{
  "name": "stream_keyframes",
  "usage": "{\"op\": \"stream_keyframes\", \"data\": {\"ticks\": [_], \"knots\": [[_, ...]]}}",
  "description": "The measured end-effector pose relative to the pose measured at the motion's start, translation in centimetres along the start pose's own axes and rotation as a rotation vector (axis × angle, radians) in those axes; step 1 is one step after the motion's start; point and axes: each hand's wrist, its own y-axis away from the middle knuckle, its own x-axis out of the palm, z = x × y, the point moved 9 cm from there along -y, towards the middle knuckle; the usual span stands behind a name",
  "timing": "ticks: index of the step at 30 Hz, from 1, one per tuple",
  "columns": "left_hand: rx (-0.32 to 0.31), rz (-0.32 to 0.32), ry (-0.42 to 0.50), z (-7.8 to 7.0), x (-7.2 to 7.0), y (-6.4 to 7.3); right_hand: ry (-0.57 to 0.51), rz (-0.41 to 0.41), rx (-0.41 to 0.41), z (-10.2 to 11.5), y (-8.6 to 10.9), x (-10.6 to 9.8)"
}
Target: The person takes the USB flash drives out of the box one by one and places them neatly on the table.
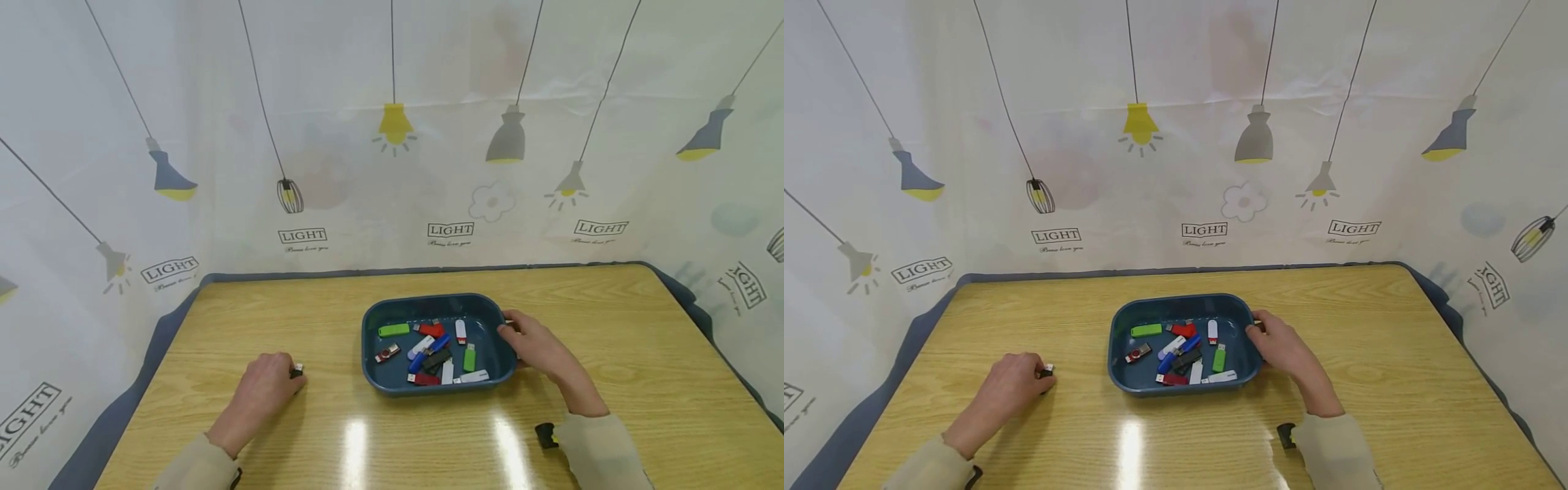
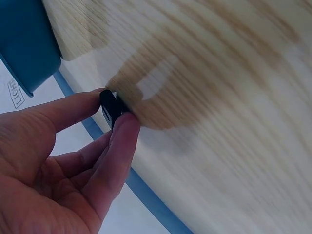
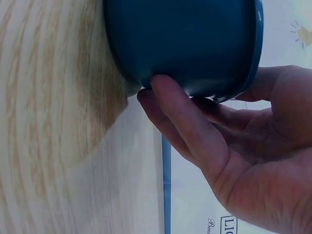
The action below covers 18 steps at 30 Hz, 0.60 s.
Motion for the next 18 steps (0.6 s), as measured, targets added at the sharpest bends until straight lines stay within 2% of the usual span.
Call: {"op": "stream_keyframes", "data": {"ticks": [7,18], "knots": [[0.003,-0.005,0.006,-0.36,-0.14,0.24,0.005,-0.001,-0.005,0.09,-0.02,-0.05],[-0.043,0.022,0.016,-0.02,-0.03,0.21,0.004,0.004,-0.015,0.1,0.03,-0.08]]}}
